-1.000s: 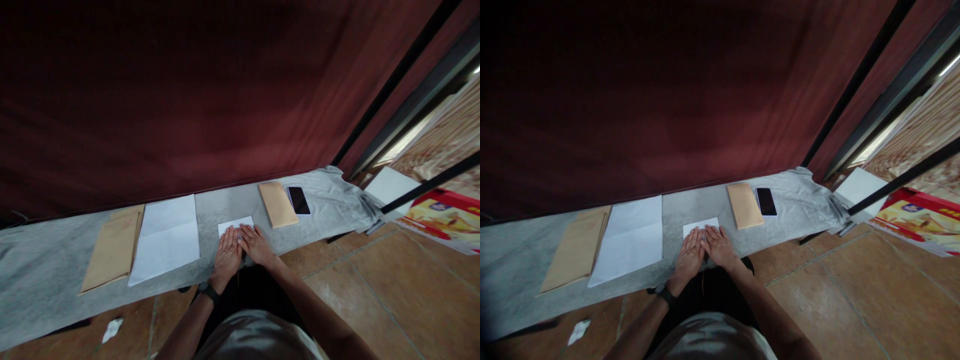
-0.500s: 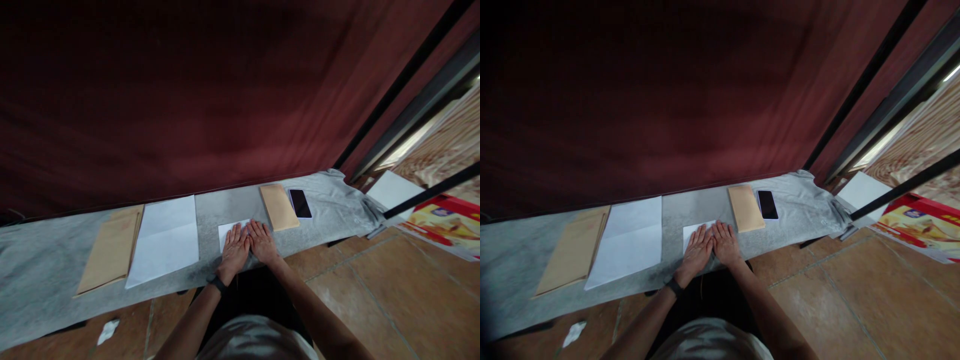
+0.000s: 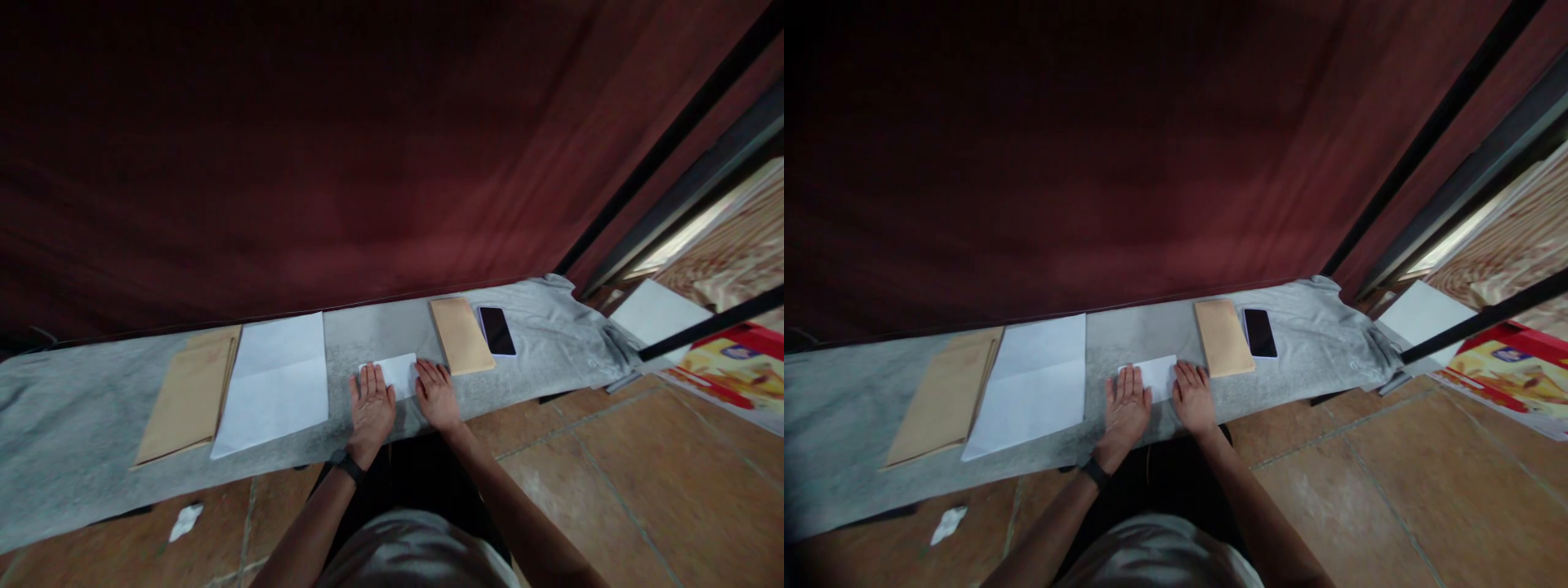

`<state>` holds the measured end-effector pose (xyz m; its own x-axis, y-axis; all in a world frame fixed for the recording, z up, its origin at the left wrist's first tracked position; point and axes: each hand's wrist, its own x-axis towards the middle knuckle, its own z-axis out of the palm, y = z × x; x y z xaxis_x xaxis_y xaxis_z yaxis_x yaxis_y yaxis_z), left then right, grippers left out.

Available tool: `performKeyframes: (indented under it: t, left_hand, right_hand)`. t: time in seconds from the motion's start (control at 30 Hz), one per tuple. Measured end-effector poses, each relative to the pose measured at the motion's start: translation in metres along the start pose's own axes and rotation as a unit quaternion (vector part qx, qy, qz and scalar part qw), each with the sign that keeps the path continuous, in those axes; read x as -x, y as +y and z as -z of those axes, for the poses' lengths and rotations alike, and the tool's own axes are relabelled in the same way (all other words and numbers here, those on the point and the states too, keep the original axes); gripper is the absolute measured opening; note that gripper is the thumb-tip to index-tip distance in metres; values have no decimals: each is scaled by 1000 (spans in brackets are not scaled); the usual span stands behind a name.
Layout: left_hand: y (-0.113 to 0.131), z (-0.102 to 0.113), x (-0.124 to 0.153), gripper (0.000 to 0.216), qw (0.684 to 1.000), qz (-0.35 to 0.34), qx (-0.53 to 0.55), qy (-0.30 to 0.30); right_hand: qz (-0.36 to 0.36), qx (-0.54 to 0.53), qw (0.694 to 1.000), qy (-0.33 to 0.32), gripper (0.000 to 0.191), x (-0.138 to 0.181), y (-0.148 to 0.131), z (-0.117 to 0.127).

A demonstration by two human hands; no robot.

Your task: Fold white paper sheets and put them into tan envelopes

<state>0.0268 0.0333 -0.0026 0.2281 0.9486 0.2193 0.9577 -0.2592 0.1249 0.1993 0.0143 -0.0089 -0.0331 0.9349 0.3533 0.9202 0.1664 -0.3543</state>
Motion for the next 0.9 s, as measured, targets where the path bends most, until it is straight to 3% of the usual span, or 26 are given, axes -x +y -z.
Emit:
performKeyframes:
  t: [0.07,0.23,0.33,0.9]
  left_hand:
    - [11,4,-3,55,1000,1,-4,0]
    - [31,4,-15,53,988,-126,61,-58]
    - [30,0,-19,53,984,-149,68,-63]
    - [-2,-4,2,66,999,11,32,13]
  right_hand:
    - [5,-4,1000,0,43,0,-1,0]
    - [10,-9,1000,-5,45,1,0,-1]
    - [6,-8,1000,-1,45,1,1,-2]
    - [7,20,1000,-16,46,2,2,0]
